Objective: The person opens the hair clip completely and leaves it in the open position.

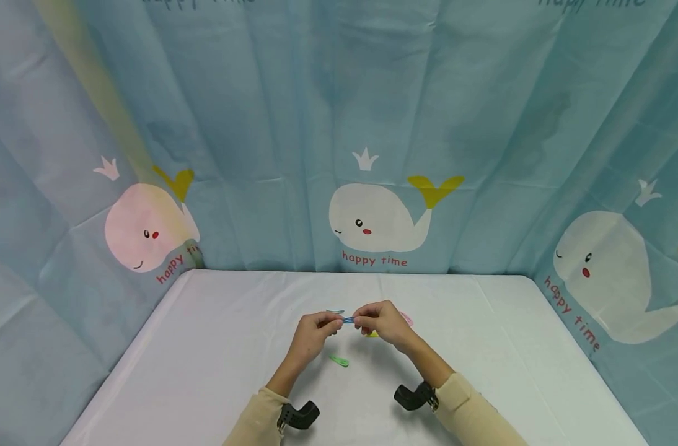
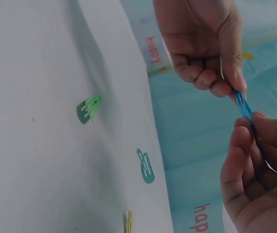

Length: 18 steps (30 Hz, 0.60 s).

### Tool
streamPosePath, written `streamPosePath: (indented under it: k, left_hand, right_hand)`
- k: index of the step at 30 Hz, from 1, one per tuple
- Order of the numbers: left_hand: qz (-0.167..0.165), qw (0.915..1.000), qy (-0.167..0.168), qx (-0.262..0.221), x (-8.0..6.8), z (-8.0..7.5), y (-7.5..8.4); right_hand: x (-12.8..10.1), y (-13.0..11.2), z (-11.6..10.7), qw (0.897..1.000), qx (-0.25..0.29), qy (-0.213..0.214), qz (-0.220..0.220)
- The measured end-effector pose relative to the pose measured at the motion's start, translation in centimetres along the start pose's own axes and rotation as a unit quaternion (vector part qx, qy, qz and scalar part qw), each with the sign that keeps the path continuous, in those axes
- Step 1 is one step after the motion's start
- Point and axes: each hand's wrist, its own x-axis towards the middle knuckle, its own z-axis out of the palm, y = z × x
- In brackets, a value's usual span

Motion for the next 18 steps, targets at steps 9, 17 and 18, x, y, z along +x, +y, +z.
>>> streamPosePath:
  k: [9,17,18]
  left_hand:
    - [0.002,0.9998,0.005,-0.017,0.24,-0.26,0.09]
    - [-0.006,0.9999,0.001,-0.013,0.07,-0.22,0.11]
    - [-0.010,0.9999,0.005,-0.011,0.08,-0.14,0.17]
  right_hand:
    - [-0.12,-0.37,0.03,1.000,0.001,0.001,-0.004]
    - [0.06,-0.09,0.13,1.000,-0.006,0.017,0.003]
    - [0.04,-0.10,0.15,1.000,-0.006,0.017,0.004]
